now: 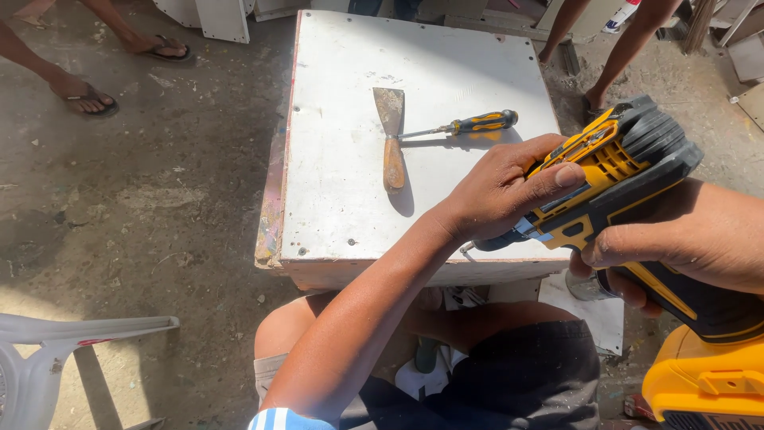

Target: Assemble or repair a white cabinet using a screwdriver, scraper, and power drill.

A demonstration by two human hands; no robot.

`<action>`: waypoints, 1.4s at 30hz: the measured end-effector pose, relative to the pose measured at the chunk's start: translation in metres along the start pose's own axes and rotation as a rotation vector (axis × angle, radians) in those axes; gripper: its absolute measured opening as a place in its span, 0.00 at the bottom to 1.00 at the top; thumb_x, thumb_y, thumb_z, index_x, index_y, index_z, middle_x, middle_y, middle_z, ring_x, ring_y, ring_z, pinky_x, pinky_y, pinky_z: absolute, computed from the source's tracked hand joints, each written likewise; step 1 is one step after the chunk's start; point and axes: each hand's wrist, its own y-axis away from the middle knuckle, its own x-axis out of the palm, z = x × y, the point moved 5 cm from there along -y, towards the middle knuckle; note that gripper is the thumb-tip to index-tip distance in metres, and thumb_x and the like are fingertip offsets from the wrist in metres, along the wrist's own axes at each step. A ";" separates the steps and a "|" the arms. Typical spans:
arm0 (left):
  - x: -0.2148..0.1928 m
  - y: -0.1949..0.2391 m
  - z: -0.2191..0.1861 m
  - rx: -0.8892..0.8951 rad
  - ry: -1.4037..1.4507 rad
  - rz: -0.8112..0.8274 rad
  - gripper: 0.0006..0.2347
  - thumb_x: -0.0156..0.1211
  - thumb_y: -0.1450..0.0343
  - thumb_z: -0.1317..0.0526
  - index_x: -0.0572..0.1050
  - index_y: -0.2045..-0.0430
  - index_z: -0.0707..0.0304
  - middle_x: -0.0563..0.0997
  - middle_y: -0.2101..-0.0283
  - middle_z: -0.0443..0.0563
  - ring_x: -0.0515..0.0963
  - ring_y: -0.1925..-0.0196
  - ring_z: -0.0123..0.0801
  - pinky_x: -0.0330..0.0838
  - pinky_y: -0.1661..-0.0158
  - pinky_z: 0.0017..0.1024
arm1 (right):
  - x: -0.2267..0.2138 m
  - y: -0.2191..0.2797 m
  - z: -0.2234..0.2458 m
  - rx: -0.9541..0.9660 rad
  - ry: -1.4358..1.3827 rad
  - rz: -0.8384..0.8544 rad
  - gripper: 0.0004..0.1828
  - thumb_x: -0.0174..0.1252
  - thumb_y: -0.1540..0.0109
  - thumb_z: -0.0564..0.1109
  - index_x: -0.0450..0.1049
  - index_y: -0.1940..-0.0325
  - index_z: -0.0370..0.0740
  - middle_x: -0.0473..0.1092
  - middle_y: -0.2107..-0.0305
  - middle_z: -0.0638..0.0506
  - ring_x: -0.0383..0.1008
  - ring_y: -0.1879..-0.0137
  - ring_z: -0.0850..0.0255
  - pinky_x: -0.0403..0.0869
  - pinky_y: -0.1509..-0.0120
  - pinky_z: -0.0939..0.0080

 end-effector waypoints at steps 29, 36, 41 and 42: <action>0.003 -0.006 0.001 -0.004 0.031 -0.016 0.18 0.44 0.26 0.40 0.73 0.68 0.53 0.68 0.71 0.38 0.65 0.68 0.22 0.60 0.66 0.23 | -0.005 0.004 0.006 -0.117 -0.035 0.080 0.13 0.56 0.43 0.25 0.77 0.66 0.00 0.69 0.80 0.11 0.60 0.82 0.28 0.60 0.77 0.36; 0.005 -0.010 -0.001 -0.026 -0.005 -0.011 0.19 0.45 0.28 0.39 0.74 0.66 0.54 0.70 0.70 0.38 0.66 0.68 0.22 0.61 0.66 0.24 | -0.006 0.009 0.006 -0.126 -0.114 0.061 0.14 0.53 0.42 0.23 0.76 0.54 0.09 0.74 0.71 0.16 0.61 0.79 0.28 0.60 0.79 0.34; 0.006 -0.010 0.002 -0.018 -0.010 -0.013 0.21 0.44 0.27 0.38 0.75 0.64 0.55 0.72 0.68 0.39 0.68 0.65 0.23 0.63 0.64 0.25 | -0.007 0.006 0.001 -0.091 -0.127 0.098 0.15 0.53 0.41 0.25 0.77 0.56 0.05 0.77 0.70 0.12 0.59 0.80 0.27 0.58 0.78 0.36; 0.005 -0.010 -0.001 -0.019 -0.013 -0.011 0.21 0.44 0.27 0.38 0.75 0.64 0.55 0.72 0.68 0.39 0.68 0.65 0.23 0.63 0.64 0.25 | -0.007 0.006 0.000 -0.100 -0.130 0.106 0.14 0.53 0.41 0.24 0.77 0.57 0.04 0.77 0.69 0.12 0.60 0.80 0.27 0.58 0.78 0.36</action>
